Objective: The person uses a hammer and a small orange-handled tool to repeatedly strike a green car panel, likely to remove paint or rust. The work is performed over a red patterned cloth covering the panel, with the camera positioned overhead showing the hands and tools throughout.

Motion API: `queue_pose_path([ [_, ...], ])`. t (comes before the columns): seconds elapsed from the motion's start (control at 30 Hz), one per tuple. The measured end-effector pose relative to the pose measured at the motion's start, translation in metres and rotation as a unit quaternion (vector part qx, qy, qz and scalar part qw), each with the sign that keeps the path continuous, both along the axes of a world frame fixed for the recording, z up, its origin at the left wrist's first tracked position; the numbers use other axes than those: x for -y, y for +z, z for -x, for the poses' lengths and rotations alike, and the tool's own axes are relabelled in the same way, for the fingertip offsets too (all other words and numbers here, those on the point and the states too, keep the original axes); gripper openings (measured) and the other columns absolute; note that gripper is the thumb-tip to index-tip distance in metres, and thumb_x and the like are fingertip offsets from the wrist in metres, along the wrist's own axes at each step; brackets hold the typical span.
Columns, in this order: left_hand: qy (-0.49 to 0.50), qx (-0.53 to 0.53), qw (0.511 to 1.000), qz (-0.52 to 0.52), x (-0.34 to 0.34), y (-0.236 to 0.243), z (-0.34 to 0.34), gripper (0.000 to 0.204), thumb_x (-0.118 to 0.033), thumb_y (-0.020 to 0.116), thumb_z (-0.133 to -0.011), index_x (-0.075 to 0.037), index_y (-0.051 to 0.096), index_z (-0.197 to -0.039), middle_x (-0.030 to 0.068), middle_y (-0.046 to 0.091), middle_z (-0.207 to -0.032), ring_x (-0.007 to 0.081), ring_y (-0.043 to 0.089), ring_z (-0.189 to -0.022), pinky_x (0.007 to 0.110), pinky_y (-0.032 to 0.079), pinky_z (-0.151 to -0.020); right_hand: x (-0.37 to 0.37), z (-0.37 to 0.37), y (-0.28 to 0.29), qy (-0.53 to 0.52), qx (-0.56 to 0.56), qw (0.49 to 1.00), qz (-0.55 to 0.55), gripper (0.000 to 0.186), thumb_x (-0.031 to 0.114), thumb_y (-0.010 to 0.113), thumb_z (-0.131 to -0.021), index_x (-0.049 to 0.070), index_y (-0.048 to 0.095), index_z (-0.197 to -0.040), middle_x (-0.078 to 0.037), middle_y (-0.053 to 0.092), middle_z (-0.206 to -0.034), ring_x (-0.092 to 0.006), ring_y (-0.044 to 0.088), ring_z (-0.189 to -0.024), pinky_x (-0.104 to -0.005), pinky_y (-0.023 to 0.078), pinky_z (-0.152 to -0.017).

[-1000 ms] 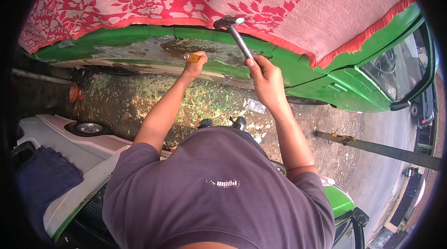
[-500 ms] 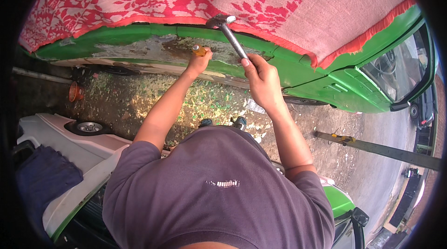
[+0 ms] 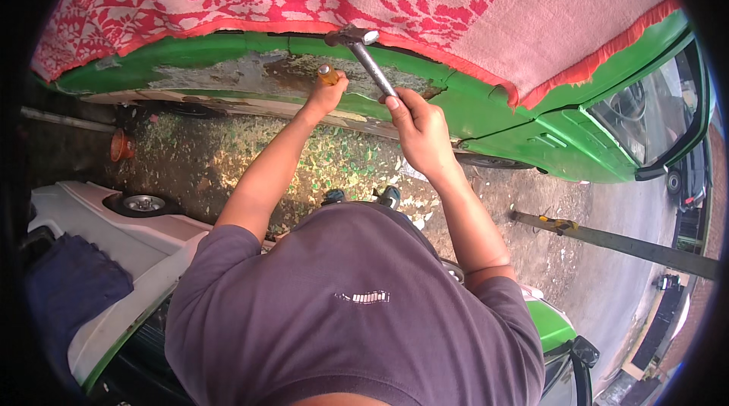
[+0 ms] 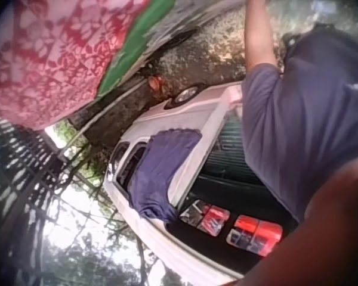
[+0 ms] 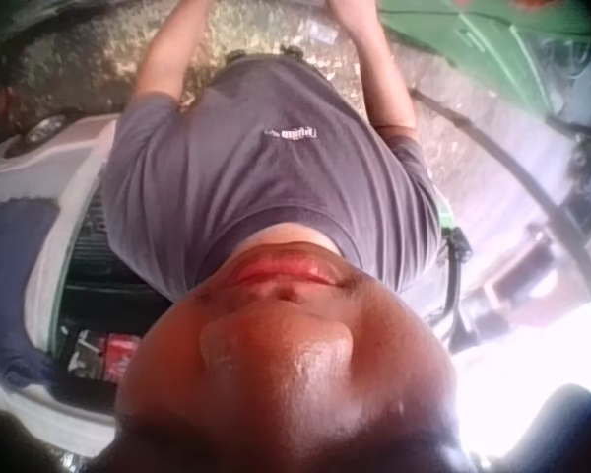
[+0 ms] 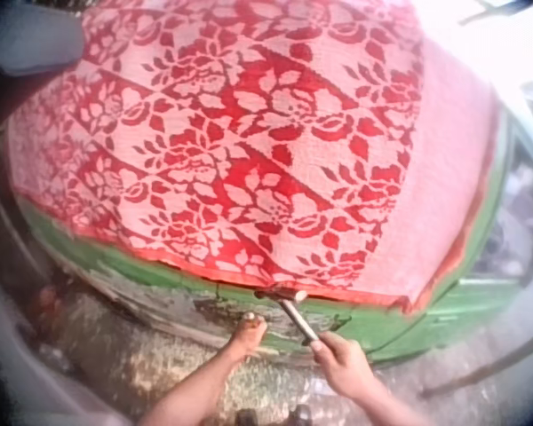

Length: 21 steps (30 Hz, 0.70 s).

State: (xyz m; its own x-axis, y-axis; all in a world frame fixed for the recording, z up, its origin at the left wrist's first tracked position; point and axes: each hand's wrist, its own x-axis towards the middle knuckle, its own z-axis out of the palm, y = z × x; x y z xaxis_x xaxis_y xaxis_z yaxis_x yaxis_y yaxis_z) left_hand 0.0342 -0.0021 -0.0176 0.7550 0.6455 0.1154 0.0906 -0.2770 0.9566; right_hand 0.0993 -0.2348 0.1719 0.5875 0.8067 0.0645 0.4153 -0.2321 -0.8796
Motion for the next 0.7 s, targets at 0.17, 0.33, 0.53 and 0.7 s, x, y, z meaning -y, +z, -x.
queue_pose_path([
  [0.17,0.005,-0.027,1.000,-0.006,0.002,-0.007,-0.006,0.020,-0.022,0.058,-0.085,-0.004,0.058,-0.077,0.0059,0.057,-0.064,0.0161,0.055,-0.062,0.035,0.043,-0.060,-0.007,-0.005,-0.006,0.022,0.061,0.995,0.074,0.028,0.027,0.053,-0.100,0.001,0.064,-0.098,-0.001,0.042,-0.059,-0.0087,0.038,-0.053,-0.0292,0.034,-0.050],
  [0.33,0.000,0.015,1.000,0.016,0.005,-0.003,-0.001,0.020,-0.014,0.056,-0.085,-0.005,0.050,-0.069,0.0003,0.048,-0.062,0.0123,0.046,-0.059,0.034,0.038,-0.056,0.005,-0.002,0.015,-0.010,-0.009,0.999,0.038,0.032,0.029,0.051,-0.100,-0.001,0.063,-0.102,-0.017,0.057,-0.063,-0.0304,0.056,-0.057,-0.0406,0.044,-0.058],
  [0.53,0.007,-0.046,0.999,0.014,0.006,-0.008,-0.011,0.013,-0.015,0.059,-0.085,-0.005,0.055,-0.079,0.0011,0.054,-0.068,0.0125,0.052,-0.066,0.033,0.043,-0.062,-0.001,-0.004,-0.011,0.023,0.128,0.983,0.131,0.035,0.032,0.049,-0.100,-0.001,0.060,-0.096,-0.022,0.060,-0.068,-0.0389,0.062,-0.068,-0.0460,0.046,-0.063],
  [0.7,0.034,-0.045,0.998,-0.011,0.005,-0.014,-0.007,0.021,-0.024,0.060,-0.084,-0.003,0.060,-0.081,0.0076,0.058,-0.068,0.0192,0.058,-0.065,0.038,0.046,-0.063,0.001,-0.003,0.010,-0.003,0.041,0.999,0.033,0.035,0.032,0.050,-0.100,-0.001,0.061,-0.096,-0.016,0.052,-0.062,-0.0291,0.053,-0.057,-0.0420,0.042,-0.057],
])
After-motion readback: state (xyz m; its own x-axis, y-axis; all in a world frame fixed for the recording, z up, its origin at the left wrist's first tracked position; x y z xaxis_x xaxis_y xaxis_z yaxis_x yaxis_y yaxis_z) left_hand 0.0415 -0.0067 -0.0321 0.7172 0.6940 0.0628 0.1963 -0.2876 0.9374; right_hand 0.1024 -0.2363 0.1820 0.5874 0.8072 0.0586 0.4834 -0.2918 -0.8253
